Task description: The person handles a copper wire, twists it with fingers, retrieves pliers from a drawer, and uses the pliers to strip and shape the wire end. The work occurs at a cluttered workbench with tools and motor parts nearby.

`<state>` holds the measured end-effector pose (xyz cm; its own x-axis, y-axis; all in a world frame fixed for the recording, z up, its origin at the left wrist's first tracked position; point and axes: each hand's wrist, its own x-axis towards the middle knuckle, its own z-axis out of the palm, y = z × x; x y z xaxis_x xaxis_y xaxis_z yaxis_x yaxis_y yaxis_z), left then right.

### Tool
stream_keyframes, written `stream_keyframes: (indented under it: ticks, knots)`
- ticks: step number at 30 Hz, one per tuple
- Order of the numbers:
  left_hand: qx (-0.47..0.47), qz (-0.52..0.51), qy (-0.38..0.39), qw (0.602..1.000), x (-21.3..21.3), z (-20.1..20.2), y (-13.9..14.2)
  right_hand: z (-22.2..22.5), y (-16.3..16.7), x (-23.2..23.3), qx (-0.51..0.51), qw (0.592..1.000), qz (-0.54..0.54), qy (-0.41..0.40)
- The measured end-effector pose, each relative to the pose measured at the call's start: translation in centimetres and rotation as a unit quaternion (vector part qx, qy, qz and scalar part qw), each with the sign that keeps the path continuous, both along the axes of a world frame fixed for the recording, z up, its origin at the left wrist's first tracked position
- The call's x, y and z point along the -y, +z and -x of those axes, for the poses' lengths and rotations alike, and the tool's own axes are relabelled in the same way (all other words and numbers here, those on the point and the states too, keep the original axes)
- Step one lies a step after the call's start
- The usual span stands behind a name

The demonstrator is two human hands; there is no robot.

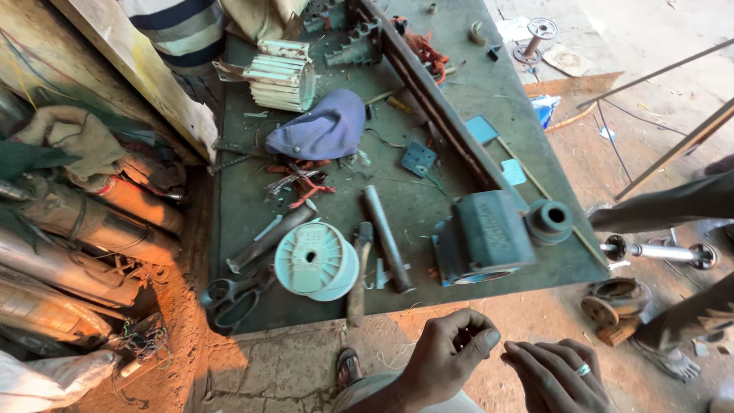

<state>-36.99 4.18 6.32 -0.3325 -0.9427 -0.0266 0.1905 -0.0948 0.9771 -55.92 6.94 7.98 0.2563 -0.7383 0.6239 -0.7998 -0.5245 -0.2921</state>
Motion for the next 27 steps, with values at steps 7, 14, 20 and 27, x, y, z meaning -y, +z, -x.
stream_keyframes:
  ticks: [7, 14, 20, 27]
  knots:
    - [0.074, 0.102, 0.057, 0.99, -0.3, 7.7, 0.9, 7.9, -3.7, 1.0, 0.189, 0.972, -0.131, -0.044]
    - [0.187, 0.369, 0.116, 0.903, -0.5, 11.5, 3.2, 12.7, -6.0, 3.6, 0.641, 0.435, -0.62, 0.125]
    - [0.181, 0.262, 0.173, 0.932, -0.5, 11.0, 4.6, 12.4, -2.1, 3.8, 0.52, 0.712, -0.416, 0.221]
    - [0.058, 0.024, 0.132, 0.989, -0.1, 8.7, 4.0, 7.6, 1.2, 5.0, 0.068, 0.989, 0.024, 0.132]
